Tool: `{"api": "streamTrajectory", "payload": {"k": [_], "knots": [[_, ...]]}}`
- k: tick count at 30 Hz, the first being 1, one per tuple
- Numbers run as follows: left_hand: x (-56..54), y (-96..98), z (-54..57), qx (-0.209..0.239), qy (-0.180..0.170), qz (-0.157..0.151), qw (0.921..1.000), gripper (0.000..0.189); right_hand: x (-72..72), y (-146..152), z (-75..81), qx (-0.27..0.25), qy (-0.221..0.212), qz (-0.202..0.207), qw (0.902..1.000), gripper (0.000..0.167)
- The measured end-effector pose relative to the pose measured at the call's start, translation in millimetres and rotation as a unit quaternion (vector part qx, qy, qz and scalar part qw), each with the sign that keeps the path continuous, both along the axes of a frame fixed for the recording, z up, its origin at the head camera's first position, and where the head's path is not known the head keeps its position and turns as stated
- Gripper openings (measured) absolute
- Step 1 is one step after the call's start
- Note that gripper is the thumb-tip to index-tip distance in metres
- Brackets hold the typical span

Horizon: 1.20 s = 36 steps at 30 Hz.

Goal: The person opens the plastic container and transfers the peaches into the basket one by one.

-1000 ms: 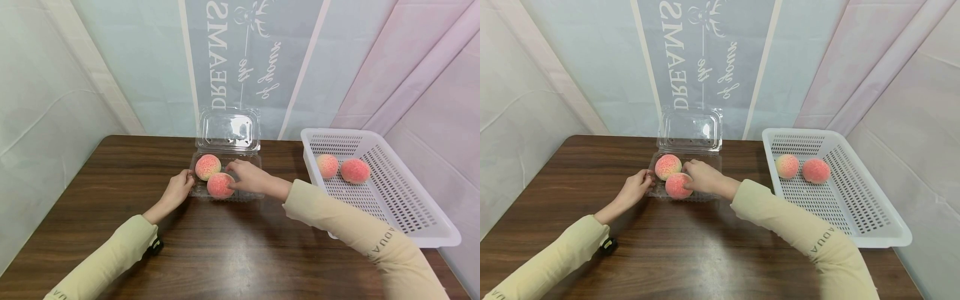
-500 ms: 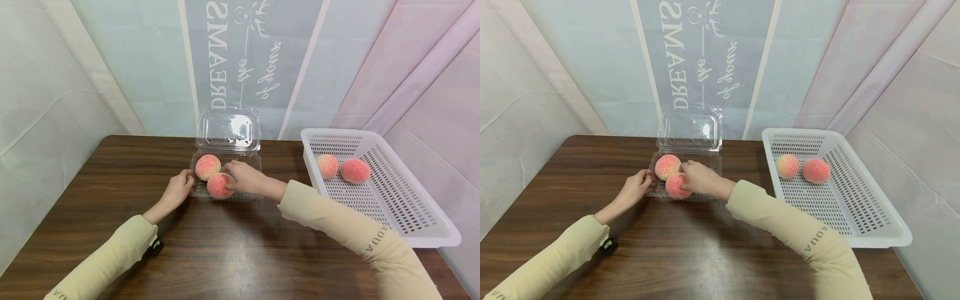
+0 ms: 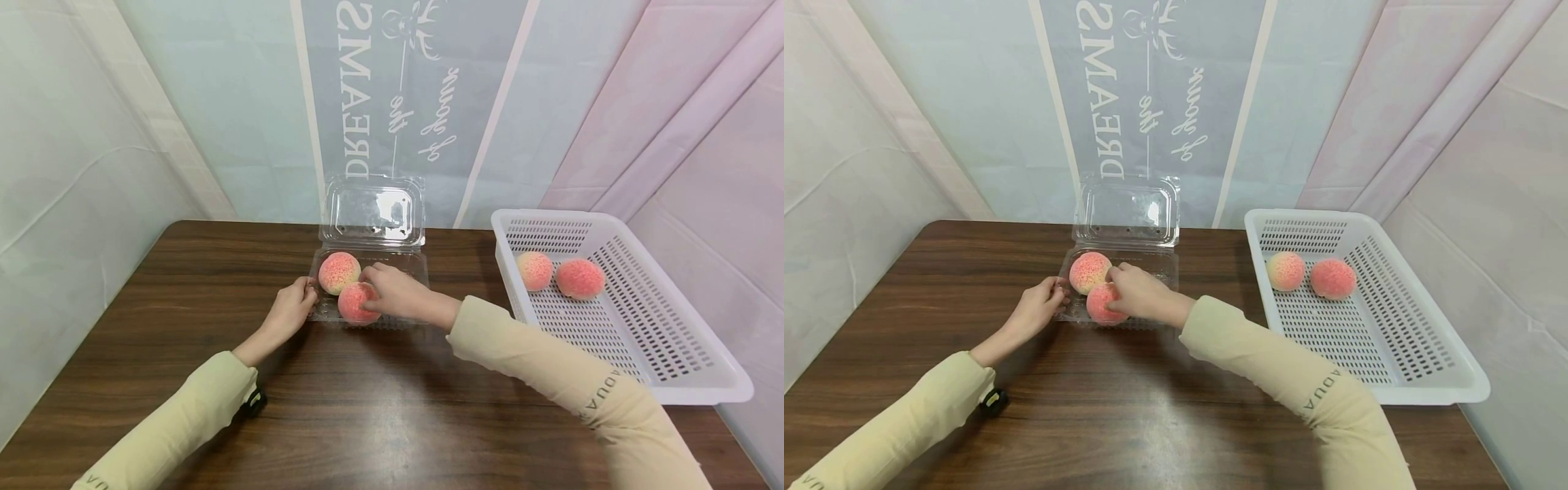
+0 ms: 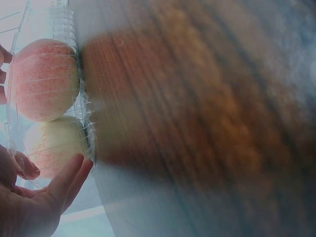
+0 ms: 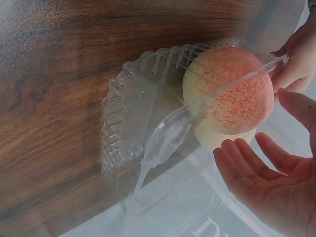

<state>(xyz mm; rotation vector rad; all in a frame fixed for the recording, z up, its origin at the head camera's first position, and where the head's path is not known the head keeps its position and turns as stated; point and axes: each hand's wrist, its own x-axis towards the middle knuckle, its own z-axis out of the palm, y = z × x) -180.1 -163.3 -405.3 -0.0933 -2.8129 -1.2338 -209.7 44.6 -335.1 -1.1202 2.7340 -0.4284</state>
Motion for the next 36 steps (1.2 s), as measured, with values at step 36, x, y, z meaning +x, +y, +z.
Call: {"api": "streamTrajectory", "payload": {"k": [36], "knots": [[0.6, 0.7, -0.8, 0.002, 0.004, 0.001, 1.0, 0.03, 2.5, -18.9, -16.9, 0.031, -0.041, -0.08, 0.9954, 0.064]]}}
